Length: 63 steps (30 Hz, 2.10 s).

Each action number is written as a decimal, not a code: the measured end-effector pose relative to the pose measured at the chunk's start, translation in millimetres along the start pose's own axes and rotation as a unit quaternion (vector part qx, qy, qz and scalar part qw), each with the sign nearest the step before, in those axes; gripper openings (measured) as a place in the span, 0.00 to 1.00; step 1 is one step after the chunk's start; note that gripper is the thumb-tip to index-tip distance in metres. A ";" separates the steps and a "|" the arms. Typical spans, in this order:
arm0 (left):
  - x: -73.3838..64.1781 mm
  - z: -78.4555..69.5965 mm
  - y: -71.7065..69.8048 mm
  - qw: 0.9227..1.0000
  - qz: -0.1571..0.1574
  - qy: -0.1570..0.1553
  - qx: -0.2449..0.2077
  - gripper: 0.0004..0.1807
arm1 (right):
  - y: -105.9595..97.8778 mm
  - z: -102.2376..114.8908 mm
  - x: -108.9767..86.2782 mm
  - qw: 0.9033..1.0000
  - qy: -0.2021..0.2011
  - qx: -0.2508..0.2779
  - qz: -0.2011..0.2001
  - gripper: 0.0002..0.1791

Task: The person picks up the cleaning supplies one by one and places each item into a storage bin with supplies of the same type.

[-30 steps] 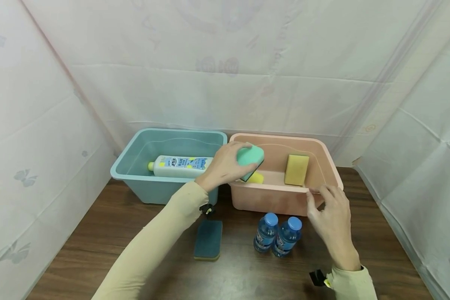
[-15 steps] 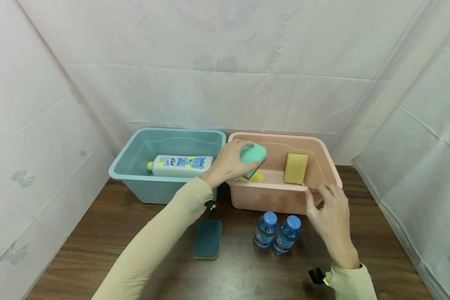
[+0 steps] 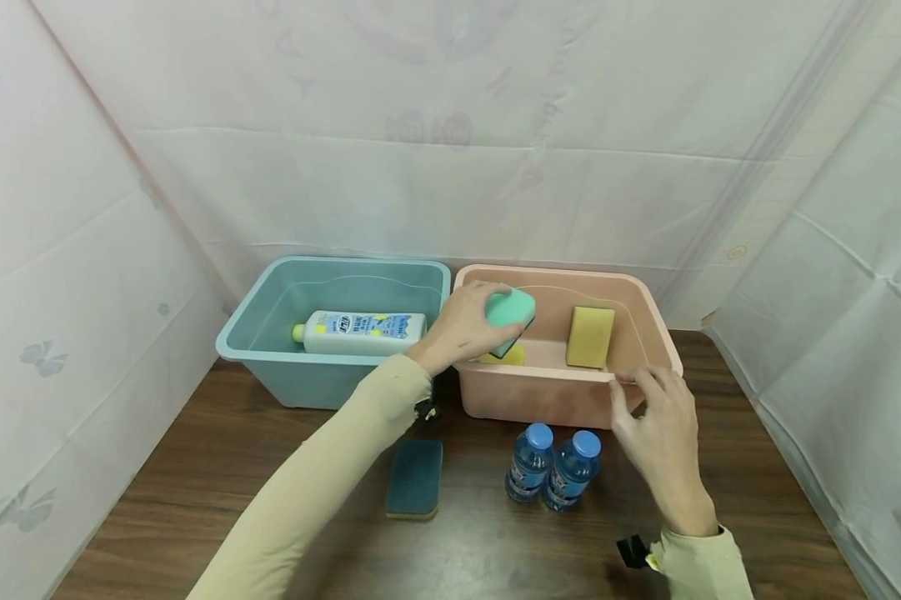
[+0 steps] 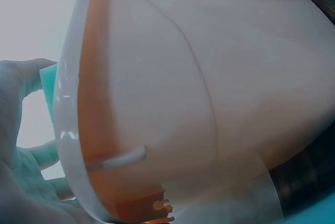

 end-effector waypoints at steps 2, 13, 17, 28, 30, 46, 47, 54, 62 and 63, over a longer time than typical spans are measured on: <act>0.0 0.5 1.2 1.000 0.002 -0.002 -0.001 0.35 | 0.3 -0.2 0.0 1.000 0.001 0.000 0.001 0.09; -1.6 -0.1 5.5 1.000 0.017 0.000 -0.006 0.36 | 1.2 0.0 -0.9 1.000 -0.001 0.002 0.000 0.09; -3.5 4.8 5.0 1.000 0.019 -0.012 -0.010 0.35 | 0.9 1.7 -1.1 1.000 -0.006 0.006 -0.001 0.09; -10.6 3.7 -1.7 1.000 0.011 -0.010 -0.010 0.33 | -3.0 -0.2 -0.5 1.000 -0.005 0.005 -0.003 0.09; -12.2 1.3 -2.5 1.000 0.011 -0.004 -0.009 0.33 | -3.6 -0.6 -1.4 1.000 -0.005 0.005 -0.004 0.09; -26.7 -9.3 -4.9 0.999 0.023 0.016 -0.035 0.32 | -5.1 -3.5 -1.5 1.000 -0.007 0.003 -0.004 0.08; -27.2 -9.2 -5.0 0.999 0.023 0.018 -0.036 0.31 | -5.1 -3.6 -1.5 1.000 -0.007 0.003 -0.005 0.08; -32.4 -4.0 -6.2 0.998 0.017 0.023 -0.049 0.30 | -3.2 -4.1 -2.2 1.000 -0.008 -0.001 -0.003 0.09; -42.9 0.8 -10.3 0.998 0.010 0.023 -0.054 0.30 | -1.0 -3.7 -2.3 1.000 -0.010 0.001 -0.002 0.08; -44.4 0.8 -11.1 0.998 0.009 0.023 -0.056 0.30 | -1.3 -3.3 -2.1 1.000 -0.010 0.002 -0.003 0.08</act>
Point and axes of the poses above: each hand's wrist, its own x-axis towards the middle knuckle, its own y-axis out of the palm, z = x × y, the point moved 9 cm from there along x, towards the middle knuckle, and after that the axes turned 1 degree about z, right-handed, at the moved point
